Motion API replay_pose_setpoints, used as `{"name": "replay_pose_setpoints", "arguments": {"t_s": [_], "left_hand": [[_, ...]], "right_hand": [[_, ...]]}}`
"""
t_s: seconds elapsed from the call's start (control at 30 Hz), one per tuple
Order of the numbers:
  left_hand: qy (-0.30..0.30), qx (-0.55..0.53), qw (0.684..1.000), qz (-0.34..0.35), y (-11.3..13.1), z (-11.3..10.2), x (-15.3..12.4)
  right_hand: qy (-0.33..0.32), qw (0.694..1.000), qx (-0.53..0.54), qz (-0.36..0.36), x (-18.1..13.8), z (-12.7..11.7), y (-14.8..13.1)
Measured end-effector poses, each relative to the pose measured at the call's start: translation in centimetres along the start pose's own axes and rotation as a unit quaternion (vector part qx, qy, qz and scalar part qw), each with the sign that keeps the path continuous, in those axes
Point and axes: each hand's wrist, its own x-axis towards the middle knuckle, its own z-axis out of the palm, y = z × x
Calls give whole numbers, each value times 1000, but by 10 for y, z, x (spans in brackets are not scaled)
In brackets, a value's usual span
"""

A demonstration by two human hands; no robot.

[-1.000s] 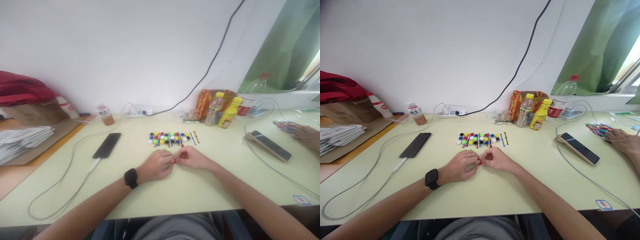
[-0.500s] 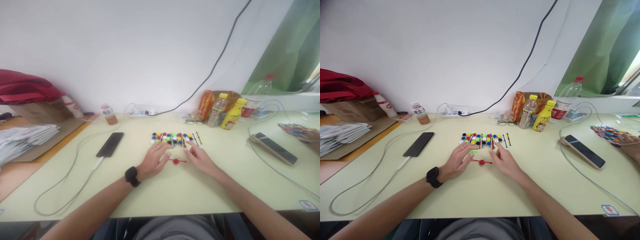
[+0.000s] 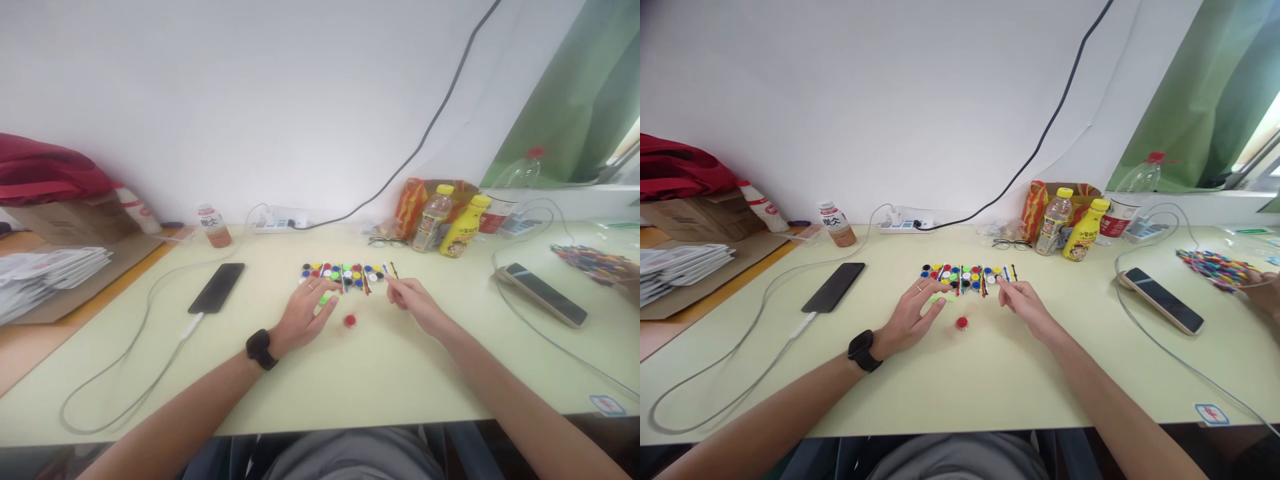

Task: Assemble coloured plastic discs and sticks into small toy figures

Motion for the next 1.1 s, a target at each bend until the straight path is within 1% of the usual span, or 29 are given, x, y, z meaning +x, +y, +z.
{"name": "replay_pose_setpoints", "arguments": {"t_s": [0.07,0.13,0.23,0.3,0.37,0.47,0.6,0.7,0.8,0.93,1.03,1.1], "left_hand": [[13,-1,1000,-9,-3,1,1],[24,1,1000,-20,-6,2,1],[36,-1,999,-27,-9,3,1],[41,-4,999,-26,-10,4,0],[42,-7,999,-24,-10,5,0],[40,-9,999,-25,-9,5,0],[38,-11,999,-28,-9,6,0],[40,-10,999,-27,-9,7,0],[40,-10,999,-26,-9,8,1],[38,-10,999,-25,-9,7,1],[45,-8,999,-20,-9,7,0],[50,-8,999,-15,-9,7,0]], "right_hand": [[20,999,-33,-7,5,-5,5],[49,995,-80,-34,10,-10,10],[96,978,-159,-92,18,-16,19],[111,963,-211,-123,22,-18,26],[106,951,-255,-141,25,-19,32],[79,932,-310,-168,25,-16,36],[58,893,-396,-204,25,-11,39],[59,880,-419,-216,26,-8,40],[75,885,-406,-214,28,-7,39],[86,901,-375,-200,27,-8,33],[83,925,-315,-197,24,-8,27],[71,951,-241,-181,21,-6,21]]}}
